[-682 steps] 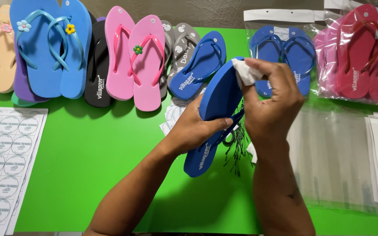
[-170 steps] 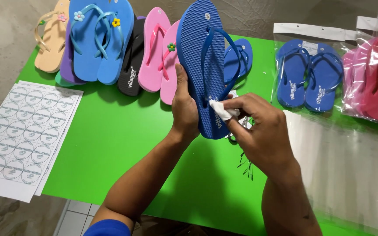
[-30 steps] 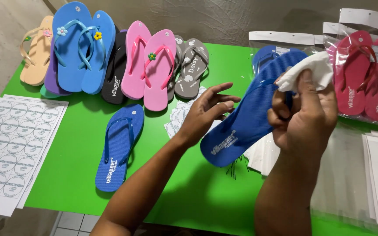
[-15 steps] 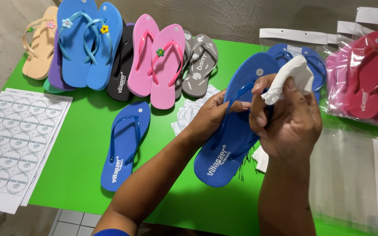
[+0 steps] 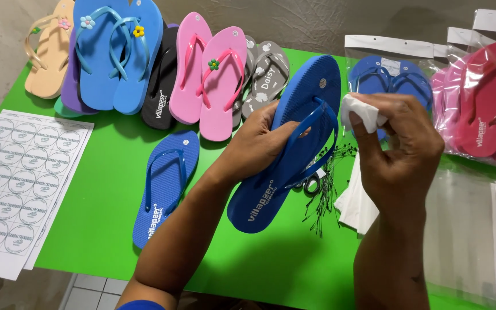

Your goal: The person wipes a blue flip-flop with a white cloth, ties the straps of a pair together, places them into a clear plastic bag with a cardboard header, and secures the package with a zip tie. The person then repeats the wiping process on another blue flip-flop.

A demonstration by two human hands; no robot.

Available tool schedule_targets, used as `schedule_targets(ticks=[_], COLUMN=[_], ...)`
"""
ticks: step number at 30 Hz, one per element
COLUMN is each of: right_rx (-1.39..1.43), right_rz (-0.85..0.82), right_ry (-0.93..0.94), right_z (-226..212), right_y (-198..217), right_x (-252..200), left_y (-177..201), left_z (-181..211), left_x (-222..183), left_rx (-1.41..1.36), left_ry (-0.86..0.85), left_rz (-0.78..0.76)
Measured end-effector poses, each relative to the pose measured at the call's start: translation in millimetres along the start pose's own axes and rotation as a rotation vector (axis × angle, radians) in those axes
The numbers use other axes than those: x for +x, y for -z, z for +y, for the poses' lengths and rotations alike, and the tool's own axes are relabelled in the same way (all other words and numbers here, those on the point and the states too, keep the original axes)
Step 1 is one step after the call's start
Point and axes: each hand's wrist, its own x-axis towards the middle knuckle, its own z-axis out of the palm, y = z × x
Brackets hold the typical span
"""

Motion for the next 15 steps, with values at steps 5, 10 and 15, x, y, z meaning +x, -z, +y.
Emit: schedule_targets(ticks=[5,10,15], right_rx=[-0.106,-0.058,-0.054], right_rz=[-0.051,-0.055,-0.036], right_ry=[0.147,0.126,0.139], right_z=[-1.7,-4.1,-1.2], right_y=[-7.1,-7.6,-11.4], right_x=[2.7,1.6,-1.4], left_y=[2.0,4.9,7.6], left_z=[-4.1,-8.0,-7.1], left_x=[-1.4,2.3,3.6], left_rx=[0.008,-0.104,-0.239], left_ry=[0.013,0.015,0.011], left_rz=[0.006,0.084,0.193])
